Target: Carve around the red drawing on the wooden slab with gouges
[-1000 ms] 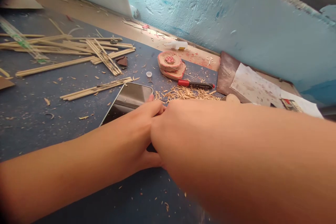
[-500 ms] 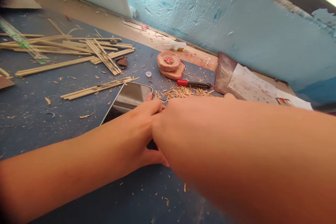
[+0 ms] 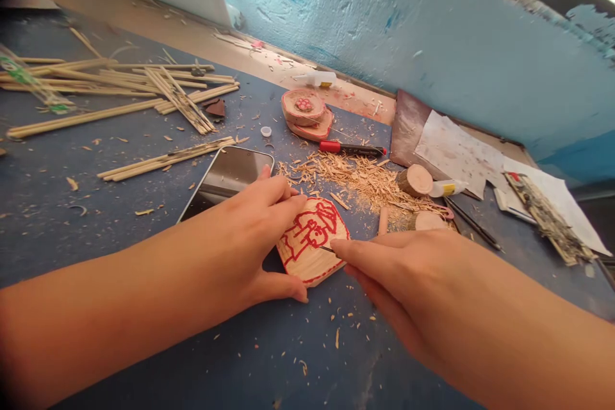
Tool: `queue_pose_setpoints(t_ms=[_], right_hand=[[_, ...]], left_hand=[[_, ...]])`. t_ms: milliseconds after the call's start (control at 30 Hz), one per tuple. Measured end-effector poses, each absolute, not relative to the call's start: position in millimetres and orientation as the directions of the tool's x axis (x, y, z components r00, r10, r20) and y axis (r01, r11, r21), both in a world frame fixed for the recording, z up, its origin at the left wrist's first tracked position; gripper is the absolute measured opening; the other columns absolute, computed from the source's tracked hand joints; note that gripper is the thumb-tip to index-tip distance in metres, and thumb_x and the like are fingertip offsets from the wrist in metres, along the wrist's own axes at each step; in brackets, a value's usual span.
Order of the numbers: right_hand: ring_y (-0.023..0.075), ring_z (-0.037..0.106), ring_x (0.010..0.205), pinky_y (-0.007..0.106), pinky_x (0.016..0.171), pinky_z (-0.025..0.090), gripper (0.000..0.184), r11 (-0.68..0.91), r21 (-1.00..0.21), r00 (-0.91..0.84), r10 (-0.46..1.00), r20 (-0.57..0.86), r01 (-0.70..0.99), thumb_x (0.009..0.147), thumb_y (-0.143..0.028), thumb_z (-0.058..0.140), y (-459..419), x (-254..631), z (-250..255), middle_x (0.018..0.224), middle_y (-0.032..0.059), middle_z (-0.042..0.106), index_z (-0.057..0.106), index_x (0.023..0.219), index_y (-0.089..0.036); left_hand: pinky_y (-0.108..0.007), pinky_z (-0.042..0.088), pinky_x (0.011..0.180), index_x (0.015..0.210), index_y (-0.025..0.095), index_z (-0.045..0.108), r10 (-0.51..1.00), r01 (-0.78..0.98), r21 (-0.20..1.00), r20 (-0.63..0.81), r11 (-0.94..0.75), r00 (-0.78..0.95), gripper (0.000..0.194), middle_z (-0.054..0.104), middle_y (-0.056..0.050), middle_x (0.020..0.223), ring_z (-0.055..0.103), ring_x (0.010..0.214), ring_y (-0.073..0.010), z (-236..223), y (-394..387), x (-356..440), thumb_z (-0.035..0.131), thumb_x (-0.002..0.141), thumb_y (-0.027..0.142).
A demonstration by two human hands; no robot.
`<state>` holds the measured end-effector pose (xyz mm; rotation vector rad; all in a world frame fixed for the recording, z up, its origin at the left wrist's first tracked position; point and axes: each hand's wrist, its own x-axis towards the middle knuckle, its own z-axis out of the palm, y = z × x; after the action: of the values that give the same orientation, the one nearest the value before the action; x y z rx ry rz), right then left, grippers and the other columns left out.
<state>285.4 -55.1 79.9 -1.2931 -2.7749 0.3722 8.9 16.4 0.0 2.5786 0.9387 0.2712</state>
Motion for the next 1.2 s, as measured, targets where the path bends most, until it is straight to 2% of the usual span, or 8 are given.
queue_pose_setpoints(t_ms=[100,200,333,533,733,900,1033,1200], right_hand=[[0.0109,0.081,0.063,0.023,0.057,0.058,0.033,0.620,-0.249,-0.646,0.763,-0.033,0.744,0.136,-0.034,0.060,-62.3,286.5,75.0,0.091,-0.0077,0.090,0.083,0.158,-0.035],[0.0205,0.083,0.068,0.031,0.062,0.065,0.029,0.543,-0.258,-0.564,0.826,-0.008,0.799,0.128,-0.046,0.076,-78.1,296.5,60.8,0.090,-0.0008,0.091,0.091,0.151,-0.036],[0.0316,0.093,0.089,0.041,0.076,0.077,0.039,0.426,-0.292,-0.424,0.903,0.071,0.857,0.118,-0.059,0.088,-109.8,312.5,39.0,0.101,0.0066,0.096,0.095,0.150,-0.038],[0.0352,0.099,0.100,0.043,0.082,0.084,0.044,0.406,-0.308,-0.397,0.913,0.095,0.860,0.115,-0.051,0.088,-119.3,310.9,27.4,0.115,0.0078,0.100,0.094,0.158,-0.040],[0.0229,0.101,0.094,0.026,0.082,0.082,0.043,0.507,-0.319,-0.473,0.862,0.184,0.801,0.124,-0.020,0.068,-96.4,280.7,33.3,0.131,0.0016,0.102,0.090,0.156,-0.036],[0.0112,0.098,0.085,0.009,0.081,0.072,0.030,0.466,-0.383,-0.444,0.883,0.152,0.797,0.130,-0.024,0.064,-93.6,267.3,36.2,0.119,-0.0070,0.103,0.090,0.143,-0.034],[0.0124,0.099,0.086,0.008,0.076,0.071,0.031,0.440,-0.389,-0.416,0.897,0.148,0.809,0.131,-0.026,0.064,-94.0,271.0,37.7,0.118,-0.0072,0.103,0.092,0.139,-0.034],[0.0148,0.098,0.082,0.012,0.073,0.073,0.031,0.442,-0.388,-0.425,0.895,0.133,0.809,0.130,-0.028,0.065,-96.7,271.9,38.4,0.118,-0.0057,0.103,0.093,0.139,-0.036]], left_hand=[[-0.064,0.053,0.148,0.111,0.017,0.097,0.660,0.577,0.422,0.069,-0.699,0.748,0.076,0.074,-0.006,0.109,0.078,0.119,-0.0364,-0.7,15.1,6.8,0.122,0.076,0.079],[-0.067,0.052,0.148,0.122,0.014,0.096,0.668,0.577,0.436,0.079,-0.691,0.740,0.083,0.076,-0.008,0.116,0.079,0.123,-0.0379,0.6,13.0,4.5,0.123,0.076,0.077],[-0.068,0.061,0.139,0.127,0.010,0.093,0.672,0.577,0.455,0.065,-0.678,0.738,0.085,0.078,-0.011,0.118,0.080,0.126,-0.0420,6.4,9.3,3.9,0.125,0.077,0.071],[-0.069,0.066,0.131,0.128,0.011,0.093,0.682,0.589,0.490,0.016,-0.643,0.731,0.081,0.080,-0.013,0.122,0.081,0.128,-0.0435,15.3,10.9,5.0,0.126,0.079,0.066],[-0.064,0.069,0.125,0.131,0.012,0.093,0.688,0.628,0.502,-0.085,-0.595,0.720,0.080,0.080,-0.014,0.129,0.080,0.130,-0.0431,20.9,11.3,5.4,0.126,0.080,0.063],[-0.065,0.068,0.128,0.126,0.012,0.093,0.686,0.629,0.485,-0.078,-0.608,0.723,0.076,0.081,-0.013,0.125,0.081,0.129,-0.0433,25.1,11.5,7.2,0.126,0.081,0.063],[-0.062,0.069,0.127,0.128,0.010,0.093,0.684,0.624,0.496,-0.078,-0.604,0.725,0.080,0.084,-0.016,0.129,0.082,0.133,-0.0432,21.6,12.8,8.0,0.127,0.079,0.064],[-0.065,0.065,0.136,0.120,0.011,0.093,0.685,0.534,0.489,0.203,-0.690,0.699,0.088,0.084,-0.010,0.115,0.084,0.122,-0.0401,0.8,8.5,2.9,0.132,0.064,0.066]])
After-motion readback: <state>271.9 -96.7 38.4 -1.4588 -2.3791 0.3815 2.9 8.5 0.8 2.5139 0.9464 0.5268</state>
